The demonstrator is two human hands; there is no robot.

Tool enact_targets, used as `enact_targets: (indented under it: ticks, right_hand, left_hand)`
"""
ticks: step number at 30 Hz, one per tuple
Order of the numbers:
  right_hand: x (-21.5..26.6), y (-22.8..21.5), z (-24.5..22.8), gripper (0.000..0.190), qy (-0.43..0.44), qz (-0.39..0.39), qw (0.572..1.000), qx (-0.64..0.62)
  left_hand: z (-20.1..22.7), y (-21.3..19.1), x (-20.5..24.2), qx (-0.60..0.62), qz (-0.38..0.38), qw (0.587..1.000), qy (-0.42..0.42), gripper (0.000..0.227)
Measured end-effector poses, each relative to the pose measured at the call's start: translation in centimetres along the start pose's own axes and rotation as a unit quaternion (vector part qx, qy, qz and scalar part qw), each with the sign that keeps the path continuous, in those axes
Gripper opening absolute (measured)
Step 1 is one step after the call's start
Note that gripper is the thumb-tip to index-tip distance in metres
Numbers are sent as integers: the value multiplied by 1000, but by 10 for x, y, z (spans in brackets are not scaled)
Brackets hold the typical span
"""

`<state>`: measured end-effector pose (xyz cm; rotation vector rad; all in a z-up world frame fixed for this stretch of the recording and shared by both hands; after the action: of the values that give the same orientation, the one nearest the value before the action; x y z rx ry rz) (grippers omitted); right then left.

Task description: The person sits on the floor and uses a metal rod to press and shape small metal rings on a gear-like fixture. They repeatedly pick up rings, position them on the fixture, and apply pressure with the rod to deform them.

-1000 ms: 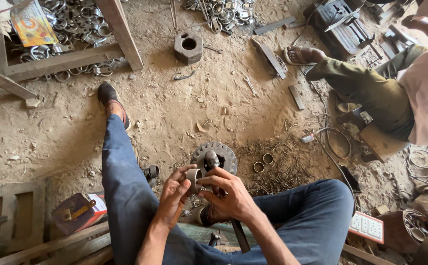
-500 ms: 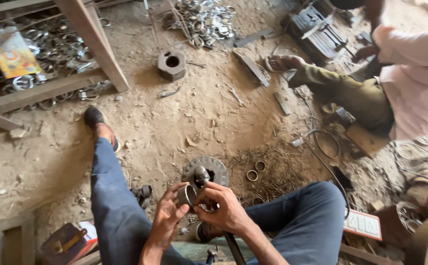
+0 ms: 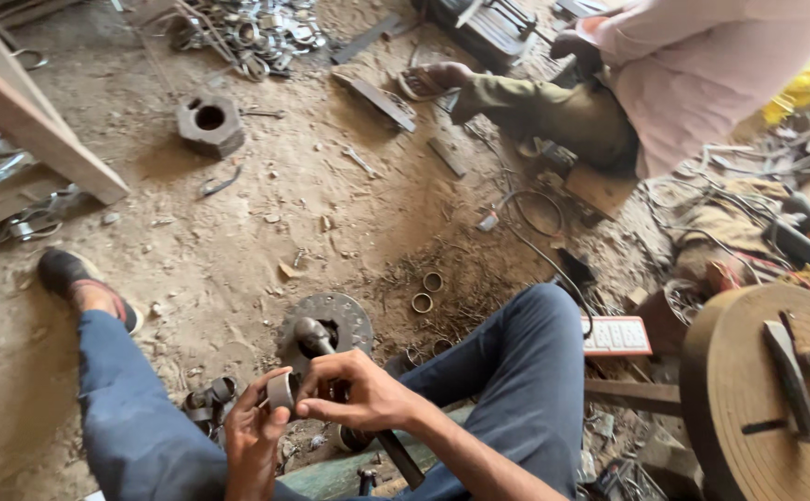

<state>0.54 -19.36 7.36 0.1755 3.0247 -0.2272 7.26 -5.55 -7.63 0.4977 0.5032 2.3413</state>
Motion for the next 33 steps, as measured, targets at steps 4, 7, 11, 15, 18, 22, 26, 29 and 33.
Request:
enact_targets:
  ticks: [4, 7, 11, 15, 18, 22, 26, 29, 33]
  right_hand:
    - [6, 5, 12, 27, 43, -26, 998, -30]
    - [6, 6, 15, 31, 63, -34, 997, 0]
    - [4, 7, 3, 30, 24, -33, 997, 63]
    - [6, 4, 3, 29, 50, -21, 988, 145]
    - [6, 5, -4, 21, 17, -18, 992, 121]
    - [8, -1, -3, 13, -3, 9, 996, 91]
    - [3, -9, 6, 17, 34, 35, 997, 66]
    - [2, -14, 14, 24, 84, 44, 995, 24]
    - [2, -10, 15, 23, 78, 18, 997, 14]
  left_hand:
    - [-5, -2, -3, 43, -41, 998, 12, 71]
    - [-12, -14, -5, 19, -32, 999, 18, 73]
    - [-21, -38, -6, -47, -8, 998, 48, 69]
    - [-29, -58, -11, -35, 28, 997, 56, 68]
    - [-27, -47, -15, -30, 8, 998, 49, 67]
    - [-9, -16, -7, -33, 2, 999, 32, 69]
    - [22, 20, -4, -5, -6, 999, 53, 77]
    - [36, 38, 2, -14, -21, 1000, 18, 64]
    - [50, 47, 5, 22, -44, 999, 16, 66]
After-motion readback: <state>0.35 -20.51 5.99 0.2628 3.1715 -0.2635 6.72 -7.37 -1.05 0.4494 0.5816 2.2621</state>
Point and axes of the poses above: each hand's wrist, its own x-axis away from the middle knuckle, its own y-axis out of the palm, z = x × y, the point moved 10 cm from there along -x, towards the middle knuckle, and after that the axes turned 1 degree about y, right-handed, at the moved point
